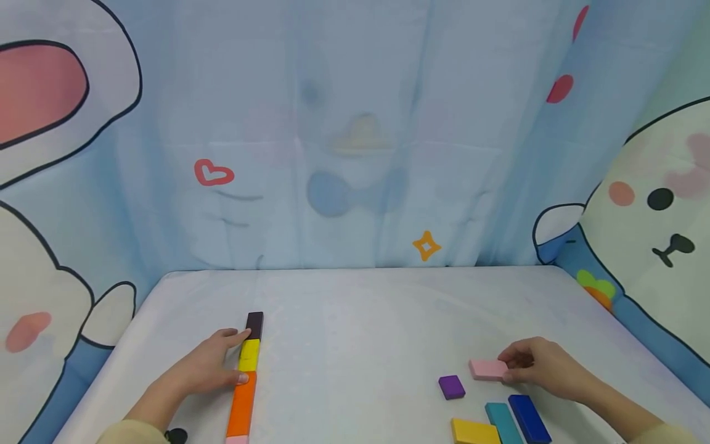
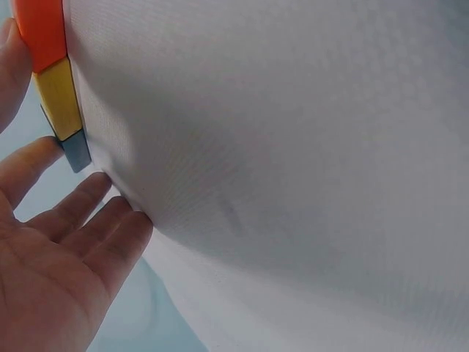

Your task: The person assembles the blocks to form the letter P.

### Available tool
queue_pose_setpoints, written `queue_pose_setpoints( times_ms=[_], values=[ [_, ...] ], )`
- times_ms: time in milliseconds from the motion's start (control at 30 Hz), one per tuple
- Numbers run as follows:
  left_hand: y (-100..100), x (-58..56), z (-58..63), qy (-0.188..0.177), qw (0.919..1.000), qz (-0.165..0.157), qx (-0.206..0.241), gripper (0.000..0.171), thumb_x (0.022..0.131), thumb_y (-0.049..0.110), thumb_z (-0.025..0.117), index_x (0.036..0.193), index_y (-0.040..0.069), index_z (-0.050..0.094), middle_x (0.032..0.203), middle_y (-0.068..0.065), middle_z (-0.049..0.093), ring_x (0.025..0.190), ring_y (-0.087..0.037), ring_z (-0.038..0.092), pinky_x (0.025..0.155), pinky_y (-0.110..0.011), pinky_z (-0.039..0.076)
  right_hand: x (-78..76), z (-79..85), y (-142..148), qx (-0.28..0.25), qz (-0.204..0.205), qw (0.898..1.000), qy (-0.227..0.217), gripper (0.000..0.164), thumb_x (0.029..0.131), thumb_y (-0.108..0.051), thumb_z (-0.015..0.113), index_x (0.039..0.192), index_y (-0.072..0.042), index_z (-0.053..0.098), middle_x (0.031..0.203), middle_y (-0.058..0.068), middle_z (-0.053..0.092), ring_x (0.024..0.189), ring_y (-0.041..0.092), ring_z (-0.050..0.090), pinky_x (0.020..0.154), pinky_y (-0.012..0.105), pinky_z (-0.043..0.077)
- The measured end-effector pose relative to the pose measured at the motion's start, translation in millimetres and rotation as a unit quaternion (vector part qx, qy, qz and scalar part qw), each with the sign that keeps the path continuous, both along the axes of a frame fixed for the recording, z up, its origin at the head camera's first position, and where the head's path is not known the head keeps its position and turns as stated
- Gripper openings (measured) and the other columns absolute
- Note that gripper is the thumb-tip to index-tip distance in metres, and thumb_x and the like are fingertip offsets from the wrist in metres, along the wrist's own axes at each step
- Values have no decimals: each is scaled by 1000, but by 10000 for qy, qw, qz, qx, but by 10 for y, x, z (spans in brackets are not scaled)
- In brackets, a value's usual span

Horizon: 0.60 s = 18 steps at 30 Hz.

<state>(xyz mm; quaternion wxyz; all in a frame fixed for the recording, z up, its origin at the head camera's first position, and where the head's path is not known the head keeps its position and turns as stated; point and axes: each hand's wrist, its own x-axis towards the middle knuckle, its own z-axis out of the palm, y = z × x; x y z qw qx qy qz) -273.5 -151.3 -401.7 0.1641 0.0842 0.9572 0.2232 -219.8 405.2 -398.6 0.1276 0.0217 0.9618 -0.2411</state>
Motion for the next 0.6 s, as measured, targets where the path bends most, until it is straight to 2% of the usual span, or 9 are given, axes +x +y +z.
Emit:
queue_pose_setpoints(
  times_ms=[267,400,600],
  values=[
    [-14,-8,-34,-25,10000,63,3,88,81,28,87,155,9,44,155,-31,39,138,-52,42,111,-67,42,-277,70,-156,198,210,9994,186,26,85,-13,83,107,-1,76,94,2,74,83,15,62,82,39,63],
    [-24,-7,-25,-29,10000,16,27,87,81,28,86,155,9,44,155,-32,38,139,-52,42,111,-68,41,-415,92,-278,265,392,9983,341,24,84,-13,83,105,-2,76,93,2,74,83,16,61,82,40,63],
    [-14,-4,2,-20,10000,-29,50,86,82,29,86,155,9,44,156,-32,37,140,-52,41,112,-69,40,-584,107,-510,295,443,9975,470,21,84,-12,83,102,-4,76,91,2,71,83,16,59,82,39,62]
  ],
)
